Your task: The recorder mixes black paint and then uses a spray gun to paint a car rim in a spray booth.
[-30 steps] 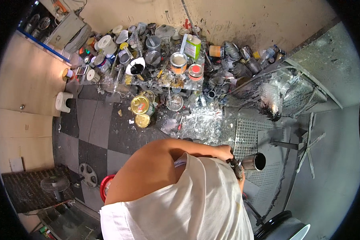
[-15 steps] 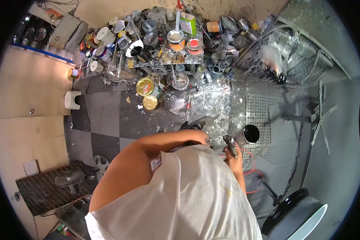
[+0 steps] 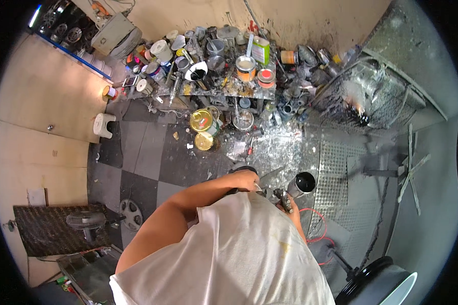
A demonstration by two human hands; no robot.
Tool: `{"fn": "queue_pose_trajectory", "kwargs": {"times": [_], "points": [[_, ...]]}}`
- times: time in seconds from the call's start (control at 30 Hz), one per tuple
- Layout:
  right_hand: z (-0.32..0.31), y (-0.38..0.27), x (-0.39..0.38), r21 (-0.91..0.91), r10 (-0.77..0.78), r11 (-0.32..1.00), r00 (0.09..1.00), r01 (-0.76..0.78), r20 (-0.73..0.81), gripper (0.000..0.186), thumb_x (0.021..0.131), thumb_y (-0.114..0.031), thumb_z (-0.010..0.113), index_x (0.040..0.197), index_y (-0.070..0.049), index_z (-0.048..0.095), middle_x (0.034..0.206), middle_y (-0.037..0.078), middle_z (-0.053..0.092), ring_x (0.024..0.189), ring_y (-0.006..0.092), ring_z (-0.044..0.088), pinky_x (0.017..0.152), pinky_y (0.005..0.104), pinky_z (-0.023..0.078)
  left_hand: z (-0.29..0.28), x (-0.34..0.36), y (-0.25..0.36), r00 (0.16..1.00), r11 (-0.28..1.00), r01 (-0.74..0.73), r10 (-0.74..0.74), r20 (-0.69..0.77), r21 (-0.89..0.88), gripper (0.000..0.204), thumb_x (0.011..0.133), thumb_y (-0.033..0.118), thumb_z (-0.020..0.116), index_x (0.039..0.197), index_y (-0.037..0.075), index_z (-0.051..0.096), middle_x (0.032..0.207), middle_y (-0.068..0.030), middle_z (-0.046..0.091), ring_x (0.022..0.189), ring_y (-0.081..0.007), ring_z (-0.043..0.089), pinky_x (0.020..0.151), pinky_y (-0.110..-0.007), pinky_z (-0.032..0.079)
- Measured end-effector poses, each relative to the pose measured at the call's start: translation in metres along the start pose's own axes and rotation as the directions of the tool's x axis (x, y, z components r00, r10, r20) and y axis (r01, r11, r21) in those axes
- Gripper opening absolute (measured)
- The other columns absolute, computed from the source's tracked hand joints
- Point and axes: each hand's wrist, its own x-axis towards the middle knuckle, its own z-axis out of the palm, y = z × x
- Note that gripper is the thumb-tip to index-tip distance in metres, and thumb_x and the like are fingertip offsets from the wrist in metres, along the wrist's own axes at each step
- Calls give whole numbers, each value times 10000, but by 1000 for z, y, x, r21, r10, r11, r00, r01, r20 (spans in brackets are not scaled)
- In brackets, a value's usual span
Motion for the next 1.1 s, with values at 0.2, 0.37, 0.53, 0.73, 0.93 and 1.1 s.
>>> {"fn": "queue_pose_trajectory", "kwargs": {"times": [0.2, 0.37, 0.53, 0.73, 0.93, 1.1], "points": [[13, -34, 24, -54, -26, 998, 1000, 26, 7, 546, 888, -18, 677, 1409, -28, 511, 1049, 87, 704, 917, 145, 657, 856, 296, 512, -40, -25, -58, 927, 975, 67, -139, -348, -213, 250, 837, 306, 724, 968, 93, 722, 998, -124, 724, 957, -320, 680, 850, -417, 527], [29, -73, 55, -91, 34, 995, 999, -34, -1, 558, 890, 9, 656, 1423, -16, 493, 1077, 96, 706, 950, 142, 659, 860, 294, 515, -109, -48, -134, 762, 878, 13, -318, -564, -478, 116, 841, 139, 719, 941, 80, 720, 918, -105, 728, 877, -254, 703, 805, -356, 544], [62, -99, 110, -116, 103, 987, 994, -108, -48, 592, 888, 2, 653, 1449, -18, 467, 1016, 80, 701, 917, 143, 657, 847, 299, 518, -214, -54, -237, 475, 941, 84, -327, -817, -328, 147, 818, 136, 738, 915, 35, 692, 860, -129, 707, 805, -276, 695, 749, -363, 536], [116, -145, 180, -237, 89, 966, 994, -102, -67, 629, 876, -29, 680, 1463, -34, 454, 989, 90, 700, 902, 164, 664, 835, 312, 524, -316, -56, -330, 201, 820, 108, -572, -795, -562, 259, 846, 136, 683, 1100, 128, 629, 975, -171, 717, 930, -382, 687, 817, -478, 530], [165, -222, 243, -310, 79, 948, 997, -77, -5, 596, 889, -38, 643, 1455, -54, 459, 986, 133, 717, 898, 221, 682, 847, 346, 522, -365, -57, -364, 390, 800, 356, -597, -701, -484, 132, 891, 193, 642, 1012, 145, 668, 1006, -207, 702, 960, -412, 668, 832, -503, 526], [190, -276, 286, -385, 206, 908, 976, -165, 69, 602, 897, -71, 639, 1466, -85, 444, 1013, 165, 716, 884, 274, 688, 838, 387, 529, -383, -75, -361, 289, 923, 155, -383, -878, -352, 87, 893, 113, 638, 966, 70, 655, 949, -218, 689, 899, -417, 663, 787, -496, 520]]}}
